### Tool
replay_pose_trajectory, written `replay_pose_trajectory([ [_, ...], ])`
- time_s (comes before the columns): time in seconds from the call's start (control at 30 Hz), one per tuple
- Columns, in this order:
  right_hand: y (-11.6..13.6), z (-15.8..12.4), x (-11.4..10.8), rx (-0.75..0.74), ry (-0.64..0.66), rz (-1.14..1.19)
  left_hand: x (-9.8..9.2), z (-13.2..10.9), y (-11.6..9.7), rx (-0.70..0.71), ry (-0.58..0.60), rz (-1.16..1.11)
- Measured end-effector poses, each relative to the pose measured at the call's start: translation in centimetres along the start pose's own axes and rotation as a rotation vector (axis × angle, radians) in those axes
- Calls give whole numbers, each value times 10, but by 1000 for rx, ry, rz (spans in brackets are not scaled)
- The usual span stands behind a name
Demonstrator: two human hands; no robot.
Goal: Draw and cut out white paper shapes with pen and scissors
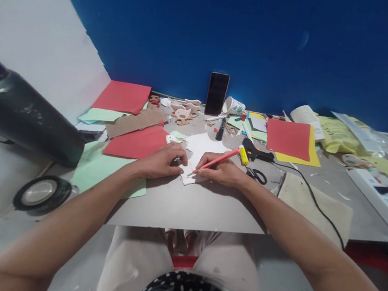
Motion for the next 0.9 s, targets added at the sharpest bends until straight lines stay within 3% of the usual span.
replay_pose_trajectory([
  [0.53,3,2,1,42,86,-39,-1,0,-1,19,-7,13],
  [0.9,-16,4,-6,134,17,171,-2,-1,-3,-26,5,21],
])
Point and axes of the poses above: each hand's wrist, its own z-axis towards the middle knuckle, its own x-axis out of the palm, y = z × x, the point moved 7 cm from there along z, towards the middle knuckle, and after that the axes turned 2 degrees about -y, right-handed, at the moved point
